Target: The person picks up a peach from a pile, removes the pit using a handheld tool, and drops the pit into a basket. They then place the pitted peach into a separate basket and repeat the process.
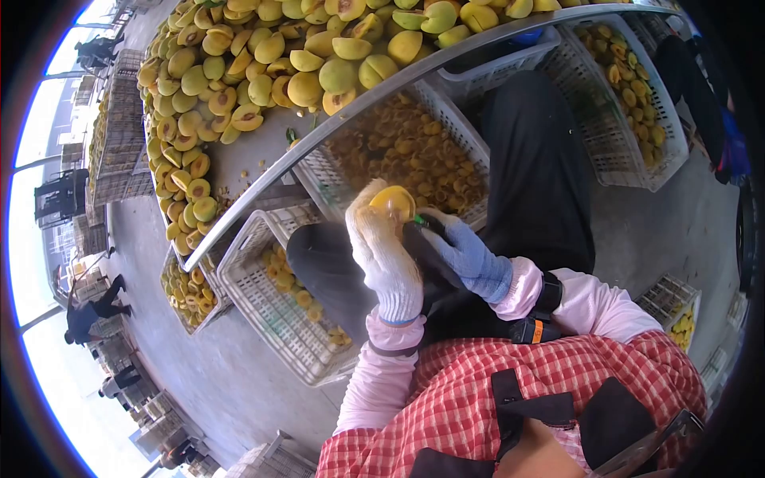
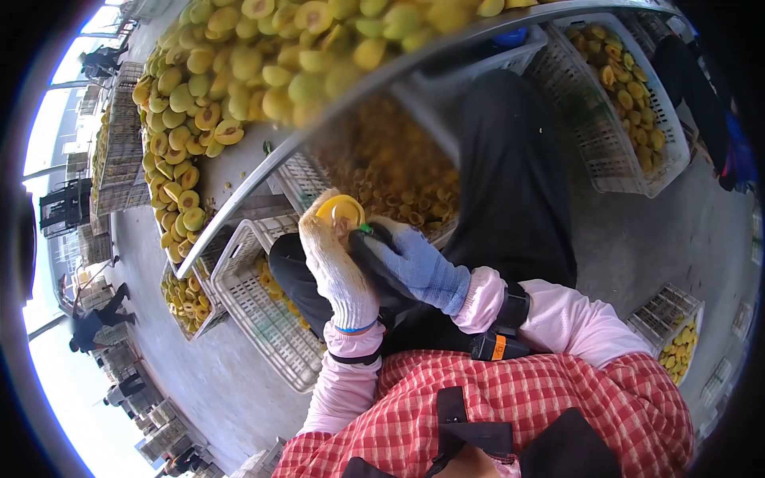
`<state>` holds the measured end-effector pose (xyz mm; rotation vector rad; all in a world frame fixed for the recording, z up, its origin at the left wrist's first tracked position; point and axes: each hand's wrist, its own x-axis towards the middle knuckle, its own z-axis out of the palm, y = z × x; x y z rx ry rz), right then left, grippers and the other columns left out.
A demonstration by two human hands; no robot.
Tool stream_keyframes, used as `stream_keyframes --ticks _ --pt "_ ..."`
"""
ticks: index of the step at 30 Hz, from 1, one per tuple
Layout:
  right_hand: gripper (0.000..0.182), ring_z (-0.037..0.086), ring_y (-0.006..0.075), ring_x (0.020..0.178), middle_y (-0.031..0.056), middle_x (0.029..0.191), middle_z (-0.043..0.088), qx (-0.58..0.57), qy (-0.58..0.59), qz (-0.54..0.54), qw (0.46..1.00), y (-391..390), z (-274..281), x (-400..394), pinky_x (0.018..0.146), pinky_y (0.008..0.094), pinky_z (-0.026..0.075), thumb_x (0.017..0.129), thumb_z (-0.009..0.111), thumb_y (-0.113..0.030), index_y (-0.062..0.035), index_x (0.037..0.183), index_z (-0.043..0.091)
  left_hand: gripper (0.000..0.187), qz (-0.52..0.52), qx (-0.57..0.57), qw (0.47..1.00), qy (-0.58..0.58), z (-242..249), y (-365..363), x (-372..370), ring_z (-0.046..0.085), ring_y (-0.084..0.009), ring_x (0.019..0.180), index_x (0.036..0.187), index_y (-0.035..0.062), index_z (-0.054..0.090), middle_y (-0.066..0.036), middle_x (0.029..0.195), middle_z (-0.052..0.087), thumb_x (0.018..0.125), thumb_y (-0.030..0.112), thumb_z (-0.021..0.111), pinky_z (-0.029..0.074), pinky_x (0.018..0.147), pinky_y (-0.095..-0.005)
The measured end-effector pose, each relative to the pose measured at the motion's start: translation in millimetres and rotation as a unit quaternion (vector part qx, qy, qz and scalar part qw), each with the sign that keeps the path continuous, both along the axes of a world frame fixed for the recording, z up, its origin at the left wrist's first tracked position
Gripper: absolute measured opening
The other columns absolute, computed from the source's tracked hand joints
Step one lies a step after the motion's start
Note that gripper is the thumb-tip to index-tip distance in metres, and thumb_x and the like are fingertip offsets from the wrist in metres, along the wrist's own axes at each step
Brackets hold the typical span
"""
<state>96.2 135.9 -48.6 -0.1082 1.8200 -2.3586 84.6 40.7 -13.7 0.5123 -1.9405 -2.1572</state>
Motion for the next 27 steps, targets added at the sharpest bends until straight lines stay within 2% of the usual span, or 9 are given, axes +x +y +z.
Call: stream_keyframes --ticks 3,5,7,9,15,17,20,23,27 --pt "0.024 0.059 0.0098 0.079 0.0043 0.09 0.062 -0.065 -0.118 0.034 0.99 15 5 -15 0.07 0.0272 0.049 0.094 0.062 -0.011 -0.0017 0.115 0.054 0.044 -0.055 -0.086 0.995 0.021 4 -6 4 0.057 -0.0099 0.09 0.129 0.0007 0.052 -0.008 0.111 0.062 0.103 0.035 0.043 0.045 0.084 -0.0238" --pt "0.026 0.059 0.0101 0.078 0.0042 0.089 0.061 -0.055 -0.04 0.039 0.997 20 0 -25 0.068 0.0279 0.049 0.09 0.067 -0.011 -0.0022 0.11 0.053 0.042 -0.117 -0.157 0.98 -0.031 15 -20 9 0.058 -0.0092 0.085 0.127 0.0015 0.054 -0.007 0.108 0.063 0.103 0.035 0.044 0.047 0.076 -0.022" --pt "0.028 0.059 0.0114 0.074 0.0055 0.087 0.06 0.004 0.052 0.039 0.998 25 1 -32 0.066 0.0297 0.049 0.088 0.071 -0.014 -0.0021 0.106 0.054 0.035 -0.188 -0.103 0.964 -0.156 31 -38 4 0.056 -0.0072 0.07 0.112 0.003 0.061 -0.004 0.093 0.064 0.101 0.034 0.049 0.045 0.062 -0.02" --pt "0.029 0.059 0.0135 0.07 0.0072 0.084 0.06 0.078 0.138 0.054 0.986 25 4 -34 0.065 0.0313 0.048 0.087 0.072 -0.018 -0.0019 0.104 0.054 0.035 -0.244 -0.035 0.946 -0.211 27 -56 0 0.056 -0.0072 0.072 0.109 0.0028 0.063 -0.004 0.092 0.063 0.102 0.033 0.047 0.045 0.064 -0.0208" --pt "0.028 0.063 0.0346 0.069 0.0163 0.073 0.061 0.217 0.089 0.081 0.969 19 27 -9 0.061 0.0397 0.047 0.093 0.064 -0.027 -0.0026 0.104 0.057 0.036 -0.049 -0.011 0.998 -0.038 4 -28 3 0.059 -0.0128 0.088 0.11 0.0004 0.062 -0.008 0.098 0.063 0.104 0.031 0.045 0.047 0.079 -0.026" --pt "0.028 0.063 0.0388 0.073 0.0196 0.077 0.063 0.242 0.15 0.076 0.956 14 18 1 0.062 0.0437 0.047 0.094 0.06 -0.026 -0.0018 0.107 0.057 0.034 -0.005 0.032 0.998 -0.053 0 -24 6 0.059 -0.0154 0.094 0.113 0.001 0.061 -0.008 0.104 0.062 0.102 0.031 0.049 0.048 0.084 -0.0288" --pt "0.028 0.064 0.0389 0.074 0.0209 0.08 0.064 0.208 0.112 0.089 0.968 11 15 3 0.064 0.044 0.047 0.095 0.058 -0.023 -0.0009 0.112 0.056 0.033 0.072 0.071 0.994 -0.051 -20 -20 13 0.058 -0.0151 0.095 0.115 0.0022 0.058 -0.007 0.107 0.061 0.101 0.031 0.051 0.047 0.084 -0.0291" --pt "0.03 0.064 0.0393 0.076 0.0229 0.083 0.064 0.187 0.109 0.067 0.974 11 17 5 0.065 0.0438 0.048 0.096 0.057 -0.021 -0.0001 0.117 0.055 0.026 0.059 0.05 0.997 -0.02 -14 -15 13 0.058 -0.0163 0.091 0.111 -0.0017 0.06 -0.01 0.102 0.061 0.101 0.018 0.046 0.048 0.082 -0.0277" --pt "0.032 0.065 0.0378 0.079 0.0239 0.088 0.065 0.19 0.121 0.05 0.973 12 18 11 0.067 0.0423 0.049 0.097 0.056 -0.02 0.0012 0.12 0.054 0.034 0.053 0.014 0.998 -0.004 -20 -13 16 0.057 -0.0138 0.093 0.114 0.0028 0.06 -0.006 0.104 0.062 0.102 0.032 0.049 0.047 0.083 -0.0286"
